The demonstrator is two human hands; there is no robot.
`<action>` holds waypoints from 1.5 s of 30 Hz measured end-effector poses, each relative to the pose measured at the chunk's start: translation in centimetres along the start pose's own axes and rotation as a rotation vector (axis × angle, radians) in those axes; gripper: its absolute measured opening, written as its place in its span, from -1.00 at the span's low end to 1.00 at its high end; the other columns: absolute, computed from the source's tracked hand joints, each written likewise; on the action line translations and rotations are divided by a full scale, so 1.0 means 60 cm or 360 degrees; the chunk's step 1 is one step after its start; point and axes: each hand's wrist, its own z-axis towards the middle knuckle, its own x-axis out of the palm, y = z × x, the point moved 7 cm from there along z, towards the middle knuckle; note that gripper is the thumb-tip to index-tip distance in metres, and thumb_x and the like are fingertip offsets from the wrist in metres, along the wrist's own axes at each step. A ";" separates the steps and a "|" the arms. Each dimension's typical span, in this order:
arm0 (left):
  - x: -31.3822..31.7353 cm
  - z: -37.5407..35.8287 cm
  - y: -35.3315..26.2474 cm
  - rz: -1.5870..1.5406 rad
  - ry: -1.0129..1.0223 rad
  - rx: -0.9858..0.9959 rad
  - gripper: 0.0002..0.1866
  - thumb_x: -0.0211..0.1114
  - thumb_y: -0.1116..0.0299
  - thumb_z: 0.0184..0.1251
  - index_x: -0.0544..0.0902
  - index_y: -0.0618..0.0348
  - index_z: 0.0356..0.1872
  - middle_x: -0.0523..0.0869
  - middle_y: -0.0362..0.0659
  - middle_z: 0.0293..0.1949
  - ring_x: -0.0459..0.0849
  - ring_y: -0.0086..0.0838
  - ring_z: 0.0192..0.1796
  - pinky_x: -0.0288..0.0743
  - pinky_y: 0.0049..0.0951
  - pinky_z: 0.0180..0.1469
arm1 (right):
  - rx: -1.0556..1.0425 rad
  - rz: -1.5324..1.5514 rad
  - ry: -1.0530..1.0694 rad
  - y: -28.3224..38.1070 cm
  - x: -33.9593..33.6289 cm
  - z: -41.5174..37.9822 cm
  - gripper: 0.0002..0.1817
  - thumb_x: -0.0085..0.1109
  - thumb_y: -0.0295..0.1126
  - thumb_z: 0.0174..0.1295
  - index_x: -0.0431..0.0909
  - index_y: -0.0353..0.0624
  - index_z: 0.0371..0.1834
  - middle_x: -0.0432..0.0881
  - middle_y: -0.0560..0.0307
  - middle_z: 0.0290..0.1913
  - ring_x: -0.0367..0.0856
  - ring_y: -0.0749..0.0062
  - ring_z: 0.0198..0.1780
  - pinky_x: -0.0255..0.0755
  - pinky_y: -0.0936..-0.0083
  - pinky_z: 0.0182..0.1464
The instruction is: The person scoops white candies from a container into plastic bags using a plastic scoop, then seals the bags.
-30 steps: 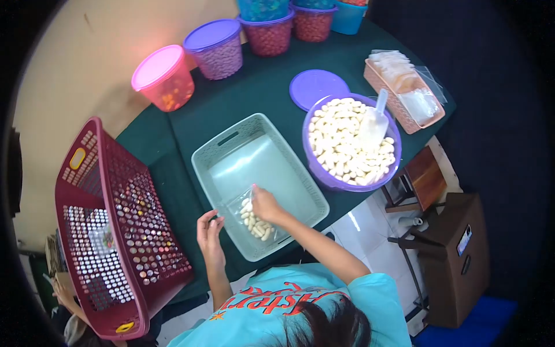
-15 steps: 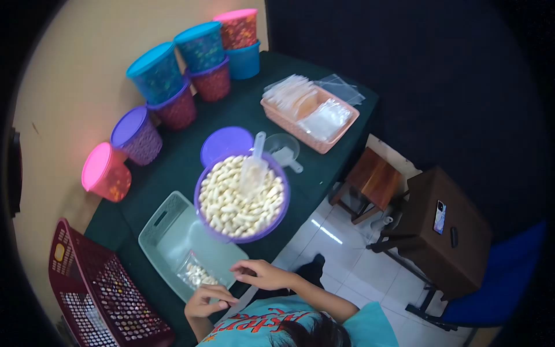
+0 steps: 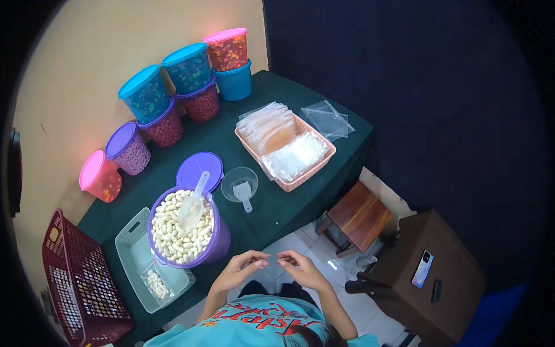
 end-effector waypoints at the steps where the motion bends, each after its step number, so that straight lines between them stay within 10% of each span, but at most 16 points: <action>1: 0.001 0.015 0.007 -0.0086 -0.0016 0.0017 -0.70 0.07 0.36 0.25 0.46 0.32 -0.06 0.57 -0.14 -0.24 0.50 -0.53 -0.14 0.35 -0.52 -0.06 | -0.0031 0.0019 -0.0014 0.005 -0.016 0.004 -0.71 0.00 -0.37 0.19 0.39 -0.28 -0.07 0.56 0.13 -0.24 0.49 0.56 -0.23 0.34 0.62 -0.14; 8: -0.023 0.097 0.015 -0.0356 -0.0257 -0.0034 -0.72 0.07 0.34 0.26 0.47 0.27 -0.08 0.55 -0.17 -0.23 0.49 -0.56 -0.11 0.32 -0.56 -0.07 | -0.0173 -0.0007 -0.0030 0.024 -0.083 0.104 -0.76 0.02 -0.40 0.15 0.43 -0.28 -0.14 0.54 0.10 -0.24 0.48 0.45 -0.20 0.32 0.55 -0.11; 11: -0.042 0.144 0.022 -0.0389 -0.0273 0.0049 -0.73 0.06 0.34 0.26 0.46 0.26 -0.08 0.54 -0.17 -0.24 0.48 -0.55 -0.12 0.33 -0.56 -0.06 | -0.0699 -0.0801 -0.0308 0.076 -0.112 0.157 -0.71 0.09 -0.47 -0.01 0.41 -0.27 -0.17 0.43 -0.02 -0.18 0.40 0.12 -0.08 0.27 0.39 -0.02; 22: -0.104 0.252 0.011 -0.0329 -0.0437 0.0116 -0.73 0.07 0.36 0.26 0.43 0.28 -0.07 0.56 -0.12 -0.20 0.51 -0.54 -0.13 0.35 -0.54 -0.03 | -0.0782 -0.1606 -0.0474 0.086 -0.114 0.334 -0.40 0.15 -0.30 -0.03 0.23 -0.24 0.12 0.22 -0.07 0.18 0.12 0.08 0.24 0.04 0.07 0.14; 30: -0.126 0.251 0.012 -0.0218 -0.0706 -0.0020 -0.75 0.04 0.40 0.26 0.46 0.34 -0.11 0.55 -0.12 -0.20 0.49 -0.51 -0.12 0.34 -0.54 -0.03 | -0.0958 -0.0958 -0.0576 0.108 -0.155 0.344 -0.83 0.07 -0.54 0.03 0.55 -0.29 -0.29 0.58 -0.03 -0.26 0.53 0.17 -0.10 0.32 0.35 0.00; 39: -0.028 0.185 -0.158 0.1138 -0.1448 0.0754 0.32 0.58 0.02 -0.57 -0.12 0.28 0.27 0.05 0.15 0.21 0.03 -0.05 0.28 0.01 -0.15 0.24 | -0.0995 -0.0139 0.0207 0.249 -0.217 0.243 -0.87 0.09 -0.64 0.00 0.53 -0.36 -0.35 0.60 -0.04 -0.28 0.61 0.45 -0.29 0.50 0.61 -0.28; 45: 0.004 0.221 -0.139 0.1216 -0.1703 0.0429 0.26 0.55 0.12 -0.53 -0.10 0.36 0.25 0.18 0.13 0.15 0.18 -0.09 0.19 0.05 -0.14 0.17 | -0.0556 0.0092 0.0772 0.215 -0.196 0.242 -0.93 0.13 -0.62 0.01 0.51 -0.38 -0.42 0.58 0.01 -0.34 0.58 0.51 -0.28 0.52 0.67 -0.27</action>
